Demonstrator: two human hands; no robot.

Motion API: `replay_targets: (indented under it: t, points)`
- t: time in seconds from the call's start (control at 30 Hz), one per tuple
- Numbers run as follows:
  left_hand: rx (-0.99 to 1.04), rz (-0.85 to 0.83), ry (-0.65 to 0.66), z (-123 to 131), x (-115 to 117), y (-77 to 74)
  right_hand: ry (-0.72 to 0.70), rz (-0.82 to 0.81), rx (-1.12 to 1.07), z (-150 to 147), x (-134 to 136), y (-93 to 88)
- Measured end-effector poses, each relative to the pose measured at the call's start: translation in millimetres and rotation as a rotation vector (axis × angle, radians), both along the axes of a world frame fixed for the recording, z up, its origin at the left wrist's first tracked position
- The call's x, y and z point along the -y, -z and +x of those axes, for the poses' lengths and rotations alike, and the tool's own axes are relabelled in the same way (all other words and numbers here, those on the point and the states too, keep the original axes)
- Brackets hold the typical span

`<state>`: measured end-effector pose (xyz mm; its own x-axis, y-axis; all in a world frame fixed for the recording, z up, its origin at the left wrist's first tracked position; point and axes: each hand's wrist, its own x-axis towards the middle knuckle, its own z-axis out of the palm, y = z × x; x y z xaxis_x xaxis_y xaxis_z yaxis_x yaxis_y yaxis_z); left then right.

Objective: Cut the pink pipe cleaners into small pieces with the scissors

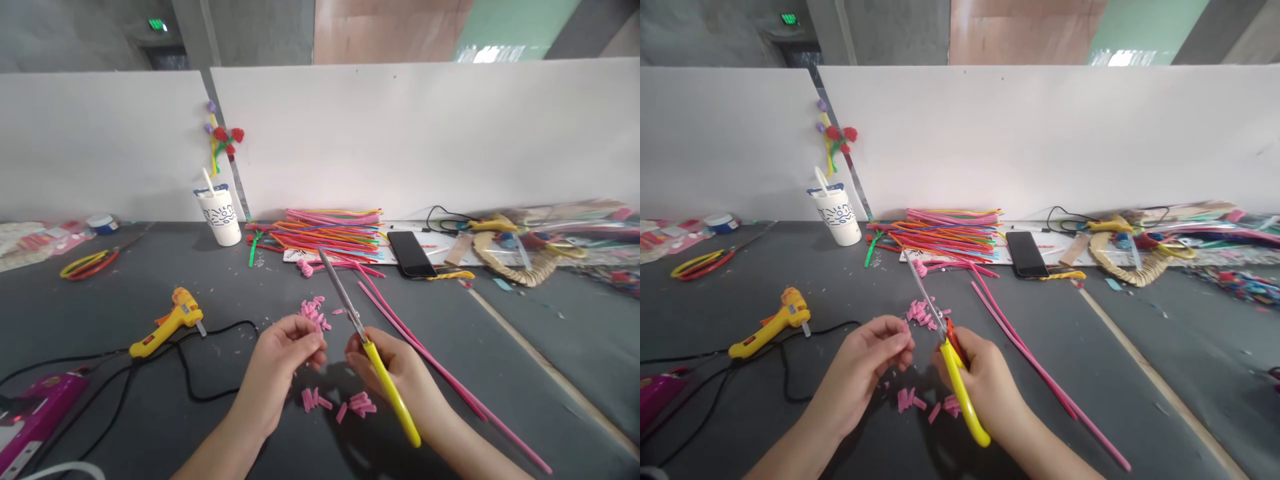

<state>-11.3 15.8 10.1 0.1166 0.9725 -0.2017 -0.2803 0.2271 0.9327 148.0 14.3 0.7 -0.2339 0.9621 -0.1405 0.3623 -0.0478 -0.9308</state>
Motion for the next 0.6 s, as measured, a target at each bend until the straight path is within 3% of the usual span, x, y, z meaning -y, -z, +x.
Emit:
replay_targets:
  t: [0.17, 0.37, 0.53, 0.6]
  points:
    - [-0.225, -0.025, 0.147, 13.4, 4.7, 4.7, 0.032, -0.127, -0.212, -2.9, 1.5, -5.4]
    - [-0.392, 0.032, 0.235, 17.2, 9.0, 5.0, 0.089, -0.096, -0.166, -4.9, 3.4, -4.0]
    - [-0.345, 0.002, 0.238, 14.3, 7.1, 6.4, 0.170, -0.081, -0.205, 1.7, 0.2, -7.8]
    - [-0.263, -0.052, 0.205, 13.0, 5.0, 6.4, 0.140, -0.106, -0.139, 4.8, -1.6, -9.0]
